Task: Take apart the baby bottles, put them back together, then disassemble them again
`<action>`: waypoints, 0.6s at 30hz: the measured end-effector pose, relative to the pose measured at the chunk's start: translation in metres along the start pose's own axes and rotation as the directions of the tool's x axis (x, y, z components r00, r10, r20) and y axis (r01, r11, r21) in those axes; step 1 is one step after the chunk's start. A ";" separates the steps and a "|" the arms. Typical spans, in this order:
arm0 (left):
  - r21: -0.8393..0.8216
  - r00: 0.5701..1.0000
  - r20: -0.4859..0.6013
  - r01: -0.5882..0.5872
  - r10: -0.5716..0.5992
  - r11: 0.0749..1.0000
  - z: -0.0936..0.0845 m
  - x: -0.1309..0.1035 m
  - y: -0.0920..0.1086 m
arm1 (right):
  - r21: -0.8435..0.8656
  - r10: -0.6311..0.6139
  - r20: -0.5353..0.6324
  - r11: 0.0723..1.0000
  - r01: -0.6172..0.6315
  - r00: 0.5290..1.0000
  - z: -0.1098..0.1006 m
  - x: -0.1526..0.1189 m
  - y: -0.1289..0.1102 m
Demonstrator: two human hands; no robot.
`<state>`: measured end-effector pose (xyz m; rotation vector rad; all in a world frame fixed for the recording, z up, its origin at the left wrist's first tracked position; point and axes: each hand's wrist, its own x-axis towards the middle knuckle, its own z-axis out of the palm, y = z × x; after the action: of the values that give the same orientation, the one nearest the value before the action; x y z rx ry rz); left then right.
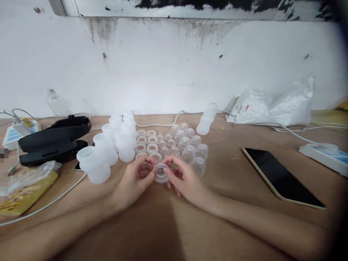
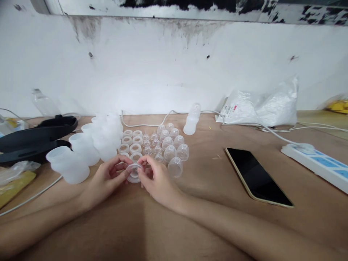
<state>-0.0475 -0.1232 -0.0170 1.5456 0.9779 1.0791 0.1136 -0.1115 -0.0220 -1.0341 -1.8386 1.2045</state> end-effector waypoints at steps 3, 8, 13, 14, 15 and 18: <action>-0.014 0.999 -0.023 0.033 -0.033 0.999 0.001 0.003 0.000 | 0.011 -0.029 -0.025 1.000 0.030 0.999 0.004 0.002 -0.001; 0.037 0.998 -0.059 0.024 -0.022 0.999 0.002 0.005 0.001 | 0.000 -0.063 -0.031 0.998 0.063 0.998 0.007 0.003 0.003; 0.101 0.997 -0.062 -0.046 0.052 0.994 0.002 0.003 0.001 | 0.035 -0.068 -0.025 0.997 0.069 0.997 0.008 0.004 0.003; 0.105 0.996 -0.065 -0.050 0.057 0.993 0.003 0.002 0.001 | 0.032 -0.071 -0.027 0.997 0.072 0.997 0.008 0.004 0.002; 0.106 0.996 -0.066 -0.048 0.056 0.993 0.004 0.002 0.001 | 0.021 -0.073 -0.029 0.997 0.074 0.997 0.008 0.004 0.001; 0.103 0.997 -0.061 -0.030 0.036 0.994 0.006 0.002 0.002 | -0.053 -0.085 -0.045 0.995 0.083 0.995 0.009 0.004 -0.001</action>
<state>-0.0413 -0.1232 -0.0157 1.6240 1.0677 1.1217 0.1039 -0.1118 -0.0239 -0.9947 -1.8662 1.0801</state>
